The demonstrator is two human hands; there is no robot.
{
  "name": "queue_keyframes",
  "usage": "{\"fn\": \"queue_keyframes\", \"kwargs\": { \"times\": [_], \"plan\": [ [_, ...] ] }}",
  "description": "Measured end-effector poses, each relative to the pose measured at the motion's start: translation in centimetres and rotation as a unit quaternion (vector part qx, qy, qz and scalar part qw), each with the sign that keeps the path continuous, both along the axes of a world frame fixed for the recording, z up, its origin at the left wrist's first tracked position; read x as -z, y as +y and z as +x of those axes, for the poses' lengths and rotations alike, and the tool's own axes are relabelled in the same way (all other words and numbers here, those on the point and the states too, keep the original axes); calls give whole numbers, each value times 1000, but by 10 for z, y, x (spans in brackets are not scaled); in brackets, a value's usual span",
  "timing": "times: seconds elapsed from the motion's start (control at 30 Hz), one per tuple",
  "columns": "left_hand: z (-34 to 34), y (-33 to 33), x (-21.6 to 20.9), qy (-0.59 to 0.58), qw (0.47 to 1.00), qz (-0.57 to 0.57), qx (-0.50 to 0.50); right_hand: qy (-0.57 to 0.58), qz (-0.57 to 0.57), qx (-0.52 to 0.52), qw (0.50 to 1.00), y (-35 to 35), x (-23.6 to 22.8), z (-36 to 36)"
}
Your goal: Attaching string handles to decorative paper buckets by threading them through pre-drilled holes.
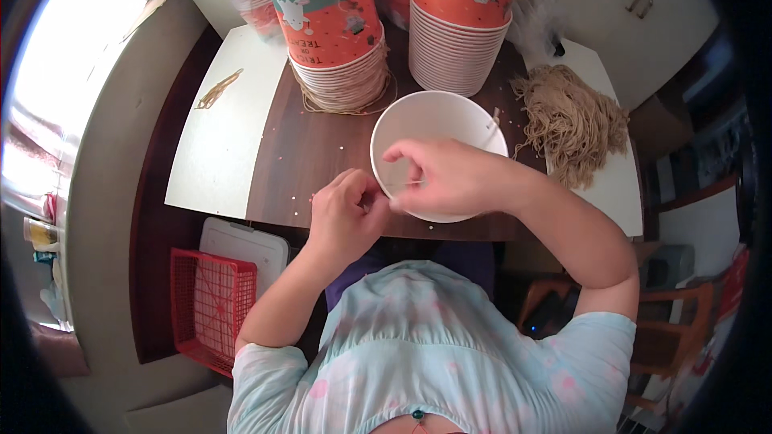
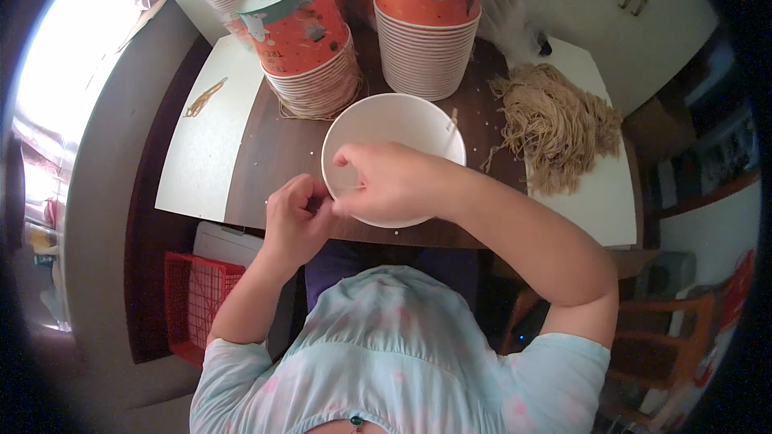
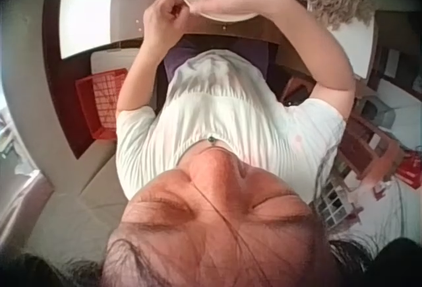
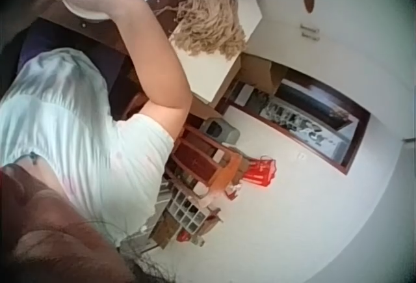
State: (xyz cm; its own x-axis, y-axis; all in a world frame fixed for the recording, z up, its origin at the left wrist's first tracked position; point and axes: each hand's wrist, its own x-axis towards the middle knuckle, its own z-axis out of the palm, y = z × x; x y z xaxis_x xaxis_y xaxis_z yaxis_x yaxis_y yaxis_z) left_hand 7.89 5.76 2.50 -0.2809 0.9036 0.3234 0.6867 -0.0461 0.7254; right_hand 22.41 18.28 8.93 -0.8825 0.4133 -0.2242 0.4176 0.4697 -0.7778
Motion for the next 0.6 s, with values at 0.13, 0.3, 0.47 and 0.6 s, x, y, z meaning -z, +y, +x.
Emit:
{"fn": "queue_keyframes", "kwargs": {
  "times": [0.13, 0.3, 0.47, 0.6],
  "plan": [
    [0, -14, 2, -139, 990, -38, -7, -83, 157, -75, 981, -23, -18, 21],
    [-5, -34, -20, -171, 975, 29, 142, -49, 276, -50, 958, -8, 7, 30],
    [-6, -17, -10, -489, 850, 28, 195, -47, 254, -123, 958, -9, 1, 24],
    [-8, -10, 1, -566, 801, -25, 191, -13, 219, -156, 963, -8, -25, 21]
  ]
}}
